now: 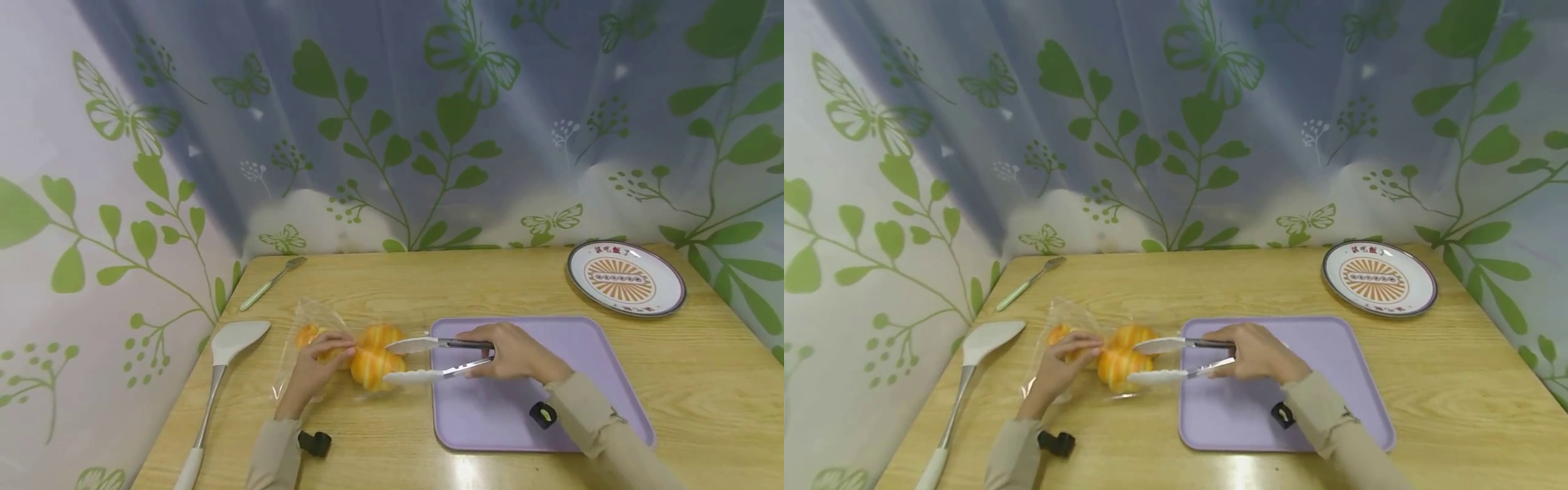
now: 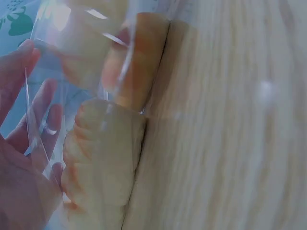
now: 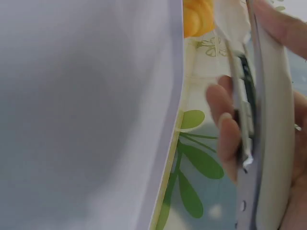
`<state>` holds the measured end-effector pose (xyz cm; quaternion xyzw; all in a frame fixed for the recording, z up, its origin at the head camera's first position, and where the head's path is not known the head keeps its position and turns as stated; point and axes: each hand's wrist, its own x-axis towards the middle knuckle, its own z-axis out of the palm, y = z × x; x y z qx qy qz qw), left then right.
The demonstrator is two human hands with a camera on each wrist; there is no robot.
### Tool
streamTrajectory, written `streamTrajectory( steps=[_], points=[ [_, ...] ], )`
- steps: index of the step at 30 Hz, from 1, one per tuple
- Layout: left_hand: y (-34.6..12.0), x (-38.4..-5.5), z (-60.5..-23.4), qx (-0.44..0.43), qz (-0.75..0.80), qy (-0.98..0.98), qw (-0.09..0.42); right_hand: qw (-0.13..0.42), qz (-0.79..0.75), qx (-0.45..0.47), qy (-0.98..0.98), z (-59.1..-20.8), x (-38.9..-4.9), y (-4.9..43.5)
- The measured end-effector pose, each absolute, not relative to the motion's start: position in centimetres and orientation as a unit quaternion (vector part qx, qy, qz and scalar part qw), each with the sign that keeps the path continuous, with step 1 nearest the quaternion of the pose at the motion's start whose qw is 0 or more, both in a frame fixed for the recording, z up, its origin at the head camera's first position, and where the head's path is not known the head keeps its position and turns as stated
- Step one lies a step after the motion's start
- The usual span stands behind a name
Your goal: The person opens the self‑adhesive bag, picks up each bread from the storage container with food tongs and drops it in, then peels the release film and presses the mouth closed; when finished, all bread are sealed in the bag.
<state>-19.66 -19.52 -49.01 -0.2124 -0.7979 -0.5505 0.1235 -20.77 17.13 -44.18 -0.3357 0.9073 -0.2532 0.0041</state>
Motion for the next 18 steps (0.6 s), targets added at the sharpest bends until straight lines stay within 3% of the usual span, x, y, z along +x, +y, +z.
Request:
streamTrajectory(
  steps=[6, 14, 18],
  points=[
    [-19.5, -19.6, -48.8, -0.215, -0.560, -0.794, 0.097, 0.002, -0.207, -0.339, 0.918, -43.6, -20.6, 16.6],
    [-19.7, -19.5, -48.7, -0.179, -0.547, -0.816, 0.055, -0.081, -0.161, -0.355, 0.917, -43.6, -20.1, 17.2],
    [-19.7, -19.4, -48.6, -0.177, -0.548, -0.816, 0.052, -0.156, -0.152, -0.398, 0.891, -44.4, -20.3, 17.3]
  ],
)
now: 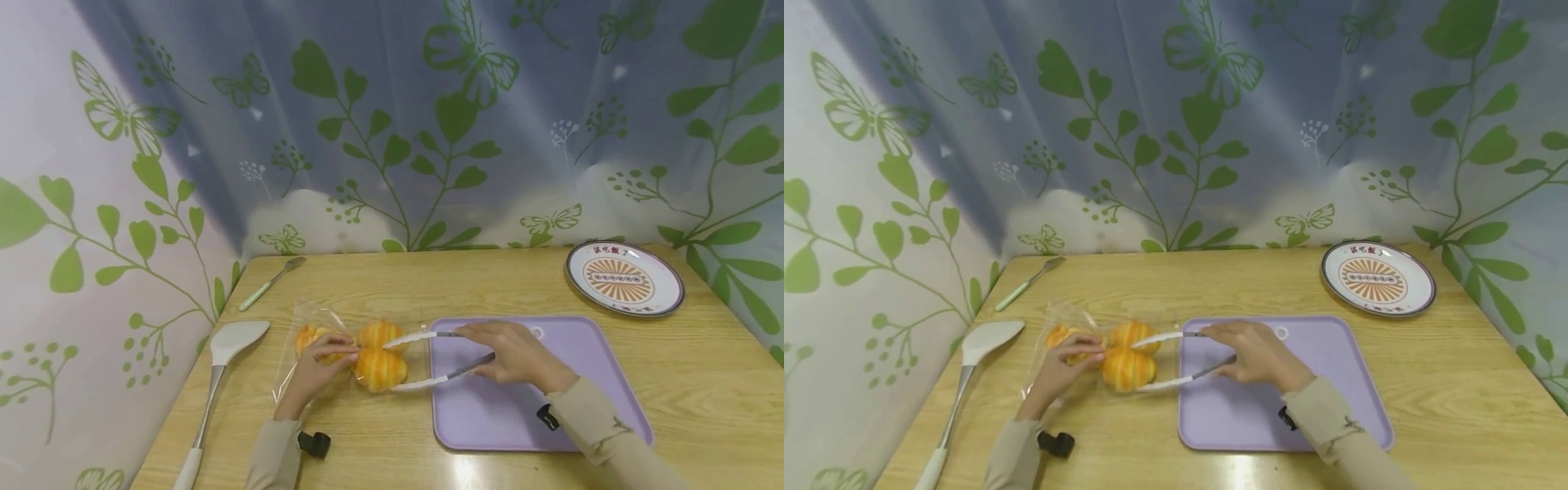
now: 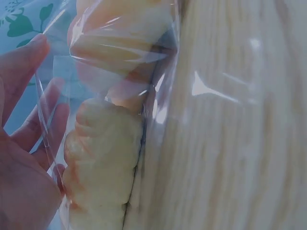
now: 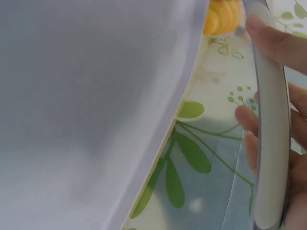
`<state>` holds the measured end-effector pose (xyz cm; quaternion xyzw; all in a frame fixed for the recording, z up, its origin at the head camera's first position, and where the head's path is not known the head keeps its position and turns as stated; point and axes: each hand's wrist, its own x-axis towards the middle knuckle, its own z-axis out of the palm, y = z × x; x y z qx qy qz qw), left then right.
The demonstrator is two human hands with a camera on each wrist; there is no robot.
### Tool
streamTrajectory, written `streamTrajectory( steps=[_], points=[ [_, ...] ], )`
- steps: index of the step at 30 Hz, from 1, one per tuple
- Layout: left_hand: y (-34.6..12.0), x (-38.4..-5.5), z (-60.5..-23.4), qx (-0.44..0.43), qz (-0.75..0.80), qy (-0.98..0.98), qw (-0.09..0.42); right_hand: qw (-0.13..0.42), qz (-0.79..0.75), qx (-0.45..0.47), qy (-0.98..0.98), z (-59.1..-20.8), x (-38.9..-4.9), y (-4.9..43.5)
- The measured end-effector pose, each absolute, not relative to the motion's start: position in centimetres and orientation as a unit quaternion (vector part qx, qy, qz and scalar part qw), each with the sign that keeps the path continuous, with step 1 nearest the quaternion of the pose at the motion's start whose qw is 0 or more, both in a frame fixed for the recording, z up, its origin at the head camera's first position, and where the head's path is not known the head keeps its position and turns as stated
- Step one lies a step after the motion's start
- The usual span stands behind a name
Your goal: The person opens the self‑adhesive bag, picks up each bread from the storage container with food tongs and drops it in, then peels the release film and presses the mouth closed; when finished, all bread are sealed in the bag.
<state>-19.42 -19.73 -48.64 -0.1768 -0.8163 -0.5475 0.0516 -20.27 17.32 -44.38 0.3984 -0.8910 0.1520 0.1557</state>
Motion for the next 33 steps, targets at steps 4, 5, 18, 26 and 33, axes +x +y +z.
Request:
streamTrajectory(
  steps=[4, 5, 18, 26, 33],
  points=[
    [-19.8, -19.4, -48.6, -0.171, -0.545, -0.819, 0.045, 0.227, 0.126, 0.439, -0.860, -44.8, -20.4, 17.2],
    [-19.9, -19.5, -48.6, -0.169, -0.545, -0.820, 0.043, 0.239, 0.119, 0.443, -0.856, -44.7, -20.4, 17.2],
    [-19.8, -19.5, -48.5, -0.170, -0.556, -0.814, 0.021, 0.224, 0.144, 0.461, -0.847, -44.5, -20.6, 16.2],
    [-20.1, -19.6, -48.4, -0.163, -0.549, -0.819, 0.030, 0.213, 0.144, 0.430, -0.865, -45.0, -20.1, 16.7],
    [-20.7, -19.3, -48.7, -0.153, -0.543, -0.825, 0.049, 0.214, 0.160, 0.348, -0.899, -45.1, -18.9, 19.8]
  ],
)
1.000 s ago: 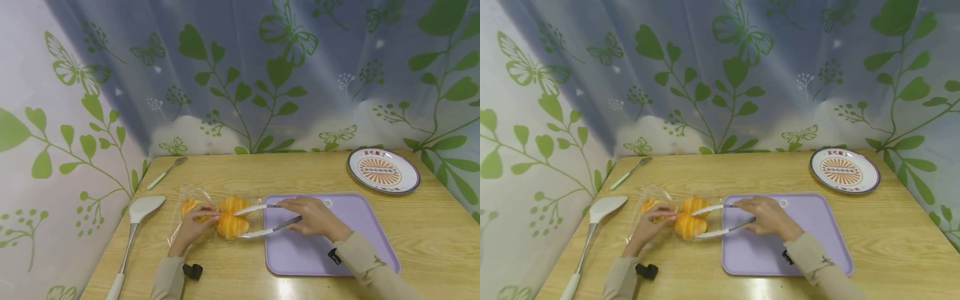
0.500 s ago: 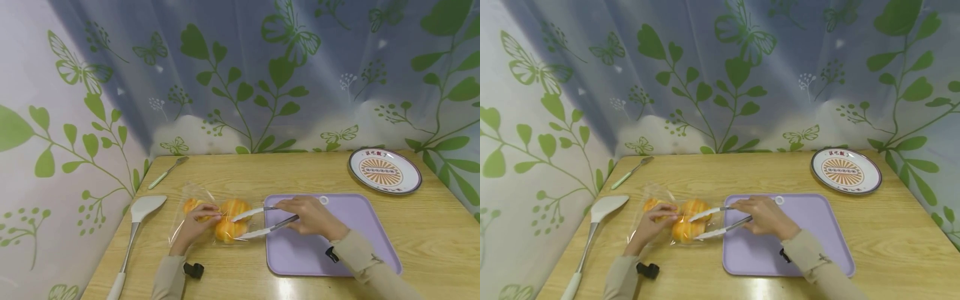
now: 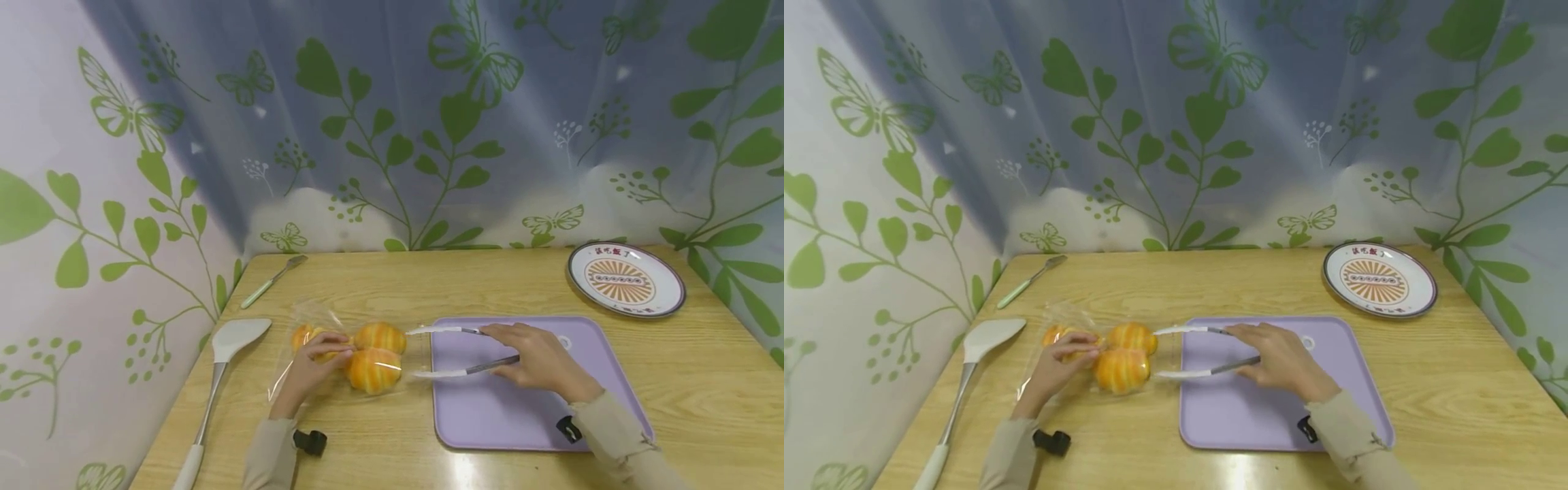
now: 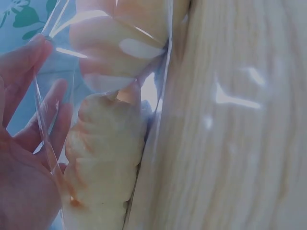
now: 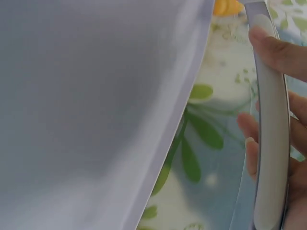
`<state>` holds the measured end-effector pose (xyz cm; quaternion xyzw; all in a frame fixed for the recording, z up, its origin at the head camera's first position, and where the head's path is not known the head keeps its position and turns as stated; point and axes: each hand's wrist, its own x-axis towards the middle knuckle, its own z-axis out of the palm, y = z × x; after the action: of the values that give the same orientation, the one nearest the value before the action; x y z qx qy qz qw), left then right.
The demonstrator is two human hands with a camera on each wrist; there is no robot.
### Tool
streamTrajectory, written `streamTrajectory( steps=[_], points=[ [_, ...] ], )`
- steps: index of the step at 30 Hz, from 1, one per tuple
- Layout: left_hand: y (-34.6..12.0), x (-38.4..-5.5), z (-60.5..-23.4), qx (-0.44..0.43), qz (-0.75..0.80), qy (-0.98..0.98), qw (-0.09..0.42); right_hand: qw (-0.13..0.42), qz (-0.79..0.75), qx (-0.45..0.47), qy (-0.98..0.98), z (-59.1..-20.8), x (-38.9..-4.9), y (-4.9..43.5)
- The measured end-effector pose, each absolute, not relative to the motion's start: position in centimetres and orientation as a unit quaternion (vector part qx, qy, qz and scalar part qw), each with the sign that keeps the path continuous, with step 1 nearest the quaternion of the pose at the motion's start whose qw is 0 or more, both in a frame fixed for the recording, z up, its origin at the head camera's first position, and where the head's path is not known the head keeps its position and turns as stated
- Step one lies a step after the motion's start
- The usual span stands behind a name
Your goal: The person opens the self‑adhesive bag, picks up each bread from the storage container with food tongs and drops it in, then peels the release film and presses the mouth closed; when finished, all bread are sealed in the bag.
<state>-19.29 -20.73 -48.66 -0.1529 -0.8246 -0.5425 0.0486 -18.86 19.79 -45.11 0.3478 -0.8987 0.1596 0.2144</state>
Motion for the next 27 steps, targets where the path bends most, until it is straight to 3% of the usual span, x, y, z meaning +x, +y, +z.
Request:
streamTrajectory(
  steps=[12, 27],
  points=[
    [-20.7, -19.1, -48.6, -0.141, -0.556, -0.817, 0.047, 0.254, 0.258, 0.219, -0.906, -45.0, -16.2, 24.4],
    [-20.7, -19.1, -48.5, -0.145, -0.555, -0.817, 0.053, 0.161, 0.301, -0.004, -0.940, -45.0, -12.4, 30.5]
  ],
)
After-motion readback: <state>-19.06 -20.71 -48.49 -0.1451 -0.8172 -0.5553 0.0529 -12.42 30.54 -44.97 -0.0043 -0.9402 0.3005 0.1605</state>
